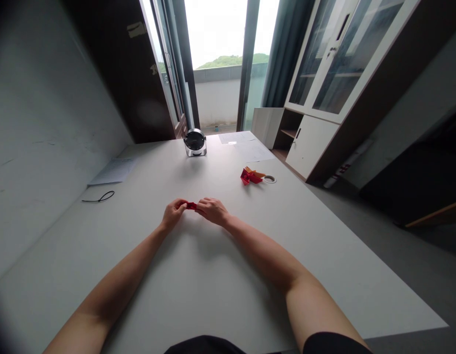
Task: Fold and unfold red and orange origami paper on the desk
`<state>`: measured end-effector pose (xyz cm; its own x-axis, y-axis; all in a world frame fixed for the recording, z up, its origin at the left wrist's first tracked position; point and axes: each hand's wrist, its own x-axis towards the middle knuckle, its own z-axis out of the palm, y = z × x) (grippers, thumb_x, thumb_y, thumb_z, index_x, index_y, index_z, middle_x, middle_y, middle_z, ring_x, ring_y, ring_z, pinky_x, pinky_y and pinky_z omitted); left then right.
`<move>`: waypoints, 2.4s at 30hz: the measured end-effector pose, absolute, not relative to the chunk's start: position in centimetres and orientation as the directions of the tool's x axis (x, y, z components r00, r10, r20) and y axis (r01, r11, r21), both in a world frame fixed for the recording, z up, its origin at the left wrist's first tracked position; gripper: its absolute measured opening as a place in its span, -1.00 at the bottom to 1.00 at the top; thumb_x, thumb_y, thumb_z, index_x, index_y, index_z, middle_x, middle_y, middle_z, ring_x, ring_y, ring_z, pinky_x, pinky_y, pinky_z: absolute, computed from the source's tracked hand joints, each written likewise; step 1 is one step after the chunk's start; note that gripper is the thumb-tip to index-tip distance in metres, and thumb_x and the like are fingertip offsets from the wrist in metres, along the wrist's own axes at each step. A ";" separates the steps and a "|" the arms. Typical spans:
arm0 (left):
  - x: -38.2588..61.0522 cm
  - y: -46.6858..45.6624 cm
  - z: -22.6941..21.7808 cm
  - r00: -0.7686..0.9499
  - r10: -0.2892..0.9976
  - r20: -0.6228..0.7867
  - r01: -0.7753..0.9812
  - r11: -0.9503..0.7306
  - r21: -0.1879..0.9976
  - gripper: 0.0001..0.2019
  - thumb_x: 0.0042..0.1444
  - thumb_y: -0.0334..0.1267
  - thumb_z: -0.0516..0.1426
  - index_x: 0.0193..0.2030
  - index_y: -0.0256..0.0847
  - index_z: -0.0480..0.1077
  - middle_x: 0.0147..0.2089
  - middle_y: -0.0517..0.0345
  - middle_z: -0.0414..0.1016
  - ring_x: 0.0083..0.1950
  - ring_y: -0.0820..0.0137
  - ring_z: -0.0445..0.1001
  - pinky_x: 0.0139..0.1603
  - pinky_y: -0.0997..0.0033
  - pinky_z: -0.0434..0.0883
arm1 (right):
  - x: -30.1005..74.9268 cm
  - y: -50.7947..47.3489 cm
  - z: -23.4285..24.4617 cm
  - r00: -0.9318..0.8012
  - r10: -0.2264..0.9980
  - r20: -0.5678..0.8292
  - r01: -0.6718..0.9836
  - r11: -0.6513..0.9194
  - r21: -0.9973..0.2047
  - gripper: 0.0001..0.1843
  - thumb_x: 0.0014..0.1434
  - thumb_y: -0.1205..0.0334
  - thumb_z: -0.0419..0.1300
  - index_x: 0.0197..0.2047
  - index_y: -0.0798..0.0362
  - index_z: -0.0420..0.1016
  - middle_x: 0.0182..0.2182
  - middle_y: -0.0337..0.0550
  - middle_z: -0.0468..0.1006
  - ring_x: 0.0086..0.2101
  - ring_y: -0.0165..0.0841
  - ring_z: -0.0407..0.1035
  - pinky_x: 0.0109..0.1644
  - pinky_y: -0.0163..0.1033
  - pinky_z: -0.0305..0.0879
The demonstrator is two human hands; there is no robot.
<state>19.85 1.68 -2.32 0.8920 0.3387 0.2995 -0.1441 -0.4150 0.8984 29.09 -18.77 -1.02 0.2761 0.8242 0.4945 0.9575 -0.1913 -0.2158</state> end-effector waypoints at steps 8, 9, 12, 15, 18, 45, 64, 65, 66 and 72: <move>19.9 1.8 -2.5 0.925 0.301 0.231 -0.134 -0.312 0.941 -0.66 0.21 0.02 0.11 -0.29 -0.20 0.54 -0.33 0.06 0.60 -0.31 0.30 0.57 -0.23 0.34 0.47 | 29.0 -18.9 -0.6 0.262 0.813 0.521 0.961 -0.172 -0.215 -0.74 0.43 0.14 0.04 -0.13 -0.05 0.55 -0.26 -0.09 0.56 -0.23 -0.33 0.37 -0.13 -0.26 0.25; 19.9 1.8 -2.5 0.925 0.302 0.232 -0.140 -0.298 0.944 -0.65 0.21 0.05 0.12 -0.29 -0.21 0.54 -0.33 0.06 0.60 -0.32 0.30 0.57 -0.23 0.34 0.48 | 29.0 -18.8 -0.7 0.269 0.805 0.528 0.959 -0.175 -0.221 -0.74 0.43 0.14 0.04 -0.12 -0.05 0.55 -0.25 -0.10 0.56 -0.23 -0.32 0.38 -0.13 -0.26 0.26; 20.0 1.8 -2.6 0.928 0.295 0.228 -0.158 -0.243 0.957 -0.60 0.21 0.10 0.11 -0.27 -0.22 0.53 -0.31 0.04 0.60 -0.33 0.30 0.58 -0.22 0.30 0.50 | 29.1 -18.8 -1.0 0.289 0.789 0.541 0.954 -0.190 -0.233 -0.74 0.43 0.12 0.03 -0.13 -0.04 0.54 -0.24 -0.09 0.57 -0.23 -0.32 0.39 -0.12 -0.24 0.26; 20.2 2.1 -2.8 0.932 0.293 0.215 -0.168 -0.179 0.969 -0.57 0.20 0.14 0.12 -0.26 -0.25 0.53 -0.31 0.01 0.61 -0.34 0.28 0.58 -0.23 0.27 0.52 | 29.2 -18.9 -1.2 0.292 0.781 0.553 0.954 -0.199 -0.224 -0.73 0.43 0.12 0.03 -0.14 -0.02 0.53 -0.23 -0.09 0.57 -0.23 -0.31 0.39 -0.12 -0.24 0.26; 20.3 2.2 -2.9 0.933 0.301 0.198 -0.162 -0.140 0.977 -0.55 0.20 0.15 0.13 -0.25 -0.27 0.52 -0.34 0.00 0.61 -0.37 0.28 0.58 -0.26 0.25 0.53 | 29.2 -18.8 -1.3 0.289 0.776 0.560 0.956 -0.201 -0.214 -0.75 0.43 0.13 0.04 -0.16 -0.01 0.51 -0.23 -0.09 0.57 -0.23 -0.31 0.39 -0.13 -0.24 0.25; 18.7 1.1 -1.2 0.956 -0.017 0.293 -0.148 -0.890 0.431 -0.63 0.41 -0.21 -0.10 0.24 -0.01 0.34 -0.11 0.13 0.63 -0.20 0.37 0.58 -0.15 0.44 0.41 | 30.2 -18.6 -2.3 0.408 0.697 0.590 0.900 -0.199 -0.388 -0.81 0.37 0.16 0.13 -0.24 0.01 0.52 -0.27 -0.11 0.53 -0.21 -0.31 0.36 -0.13 -0.24 0.28; 18.6 1.2 -0.7 0.931 -0.170 0.322 -0.234 -0.957 0.171 -0.63 0.42 -0.16 -0.08 0.29 -0.08 0.28 0.02 0.02 0.60 -0.06 0.30 0.58 -0.03 0.35 0.43 | 30.3 -18.3 -2.5 0.546 0.629 0.553 0.790 -0.169 -0.589 -0.76 0.34 0.09 0.16 -0.27 0.02 0.55 -0.34 -0.18 0.50 -0.42 -0.44 0.32 -0.28 -0.31 0.24; 18.5 1.1 -0.5 0.933 -0.169 0.318 -0.233 -0.957 0.172 -0.63 0.43 -0.13 -0.09 0.27 -0.08 0.29 0.01 0.02 0.61 -0.06 0.30 0.58 -0.04 0.35 0.42 | 30.3 -18.3 -2.5 0.548 0.628 0.553 0.789 -0.170 -0.590 -0.76 0.34 0.09 0.16 -0.27 0.02 0.55 -0.34 -0.19 0.50 -0.43 -0.44 0.32 -0.28 -0.32 0.23; 18.5 1.0 -0.4 0.934 -0.168 0.314 -0.231 -0.957 0.175 -0.63 0.43 -0.11 -0.10 0.26 -0.07 0.30 -0.01 0.02 0.61 -0.07 0.30 0.57 -0.04 0.36 0.42 | 30.2 -18.3 -2.5 0.549 0.627 0.553 0.789 -0.170 -0.590 -0.76 0.34 0.09 0.16 -0.28 0.02 0.55 -0.34 -0.19 0.50 -0.43 -0.44 0.32 -0.28 -0.32 0.23; 18.3 0.7 0.2 0.961 -0.093 0.260 -0.149 -0.967 0.207 -0.65 0.42 -0.04 -0.11 0.12 -0.06 0.38 -0.06 0.05 0.61 -0.13 0.31 0.55 -0.12 0.40 0.37 | 29.8 -18.3 -2.1 0.527 0.638 0.562 0.804 -0.158 -0.574 -0.75 0.34 0.11 0.16 -0.33 0.03 0.51 -0.36 -0.19 0.48 -0.40 -0.43 0.33 -0.25 -0.32 0.24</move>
